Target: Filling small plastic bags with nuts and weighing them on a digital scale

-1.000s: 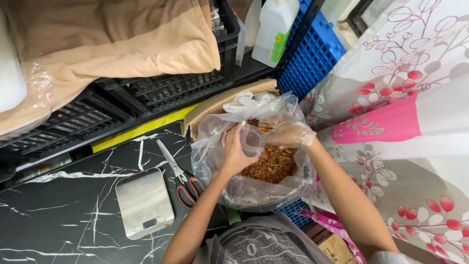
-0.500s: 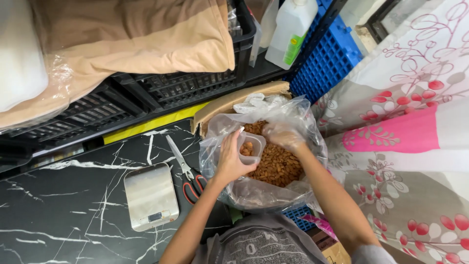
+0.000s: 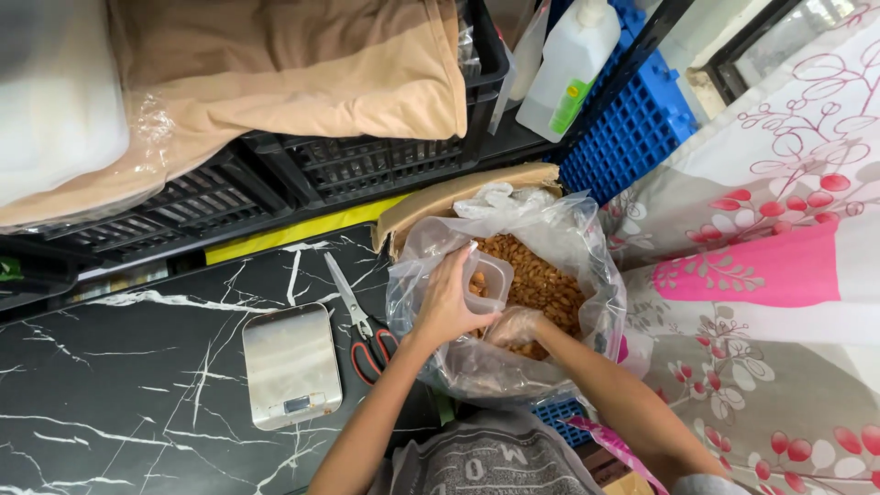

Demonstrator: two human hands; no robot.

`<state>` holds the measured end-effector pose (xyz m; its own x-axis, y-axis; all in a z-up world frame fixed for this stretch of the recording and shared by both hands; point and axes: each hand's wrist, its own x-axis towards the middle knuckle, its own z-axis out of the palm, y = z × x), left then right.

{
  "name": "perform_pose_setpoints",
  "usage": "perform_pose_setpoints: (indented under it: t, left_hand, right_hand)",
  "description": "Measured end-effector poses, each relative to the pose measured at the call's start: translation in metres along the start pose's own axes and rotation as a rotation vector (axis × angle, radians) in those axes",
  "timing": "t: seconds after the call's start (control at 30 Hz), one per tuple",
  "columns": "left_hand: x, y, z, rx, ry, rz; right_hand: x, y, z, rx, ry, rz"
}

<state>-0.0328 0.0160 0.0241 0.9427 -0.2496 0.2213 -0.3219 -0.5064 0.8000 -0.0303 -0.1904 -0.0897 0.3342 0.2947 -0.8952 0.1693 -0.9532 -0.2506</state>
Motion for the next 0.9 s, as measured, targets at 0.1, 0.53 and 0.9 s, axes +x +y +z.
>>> perform_pose_setpoints:
  t: [0.1, 0.53, 0.9]
  left_hand:
    - [0.007, -0.004, 0.005, 0.019, -0.009, -0.002]
    - [0.014, 0.009, 0.019, 0.060, -0.087, 0.047]
    - [0.017, -0.012, -0.008, -0.299, -0.331, -0.098]
  right_hand:
    - [0.065, 0.043, -0.003, 0.470, 0.299, 0.085]
    - [-0.189, -0.047, -0.133, 0.771, 0.636, -0.099]
    - [-0.183, -0.059, -0.043, 0.542, 0.780, -0.206]
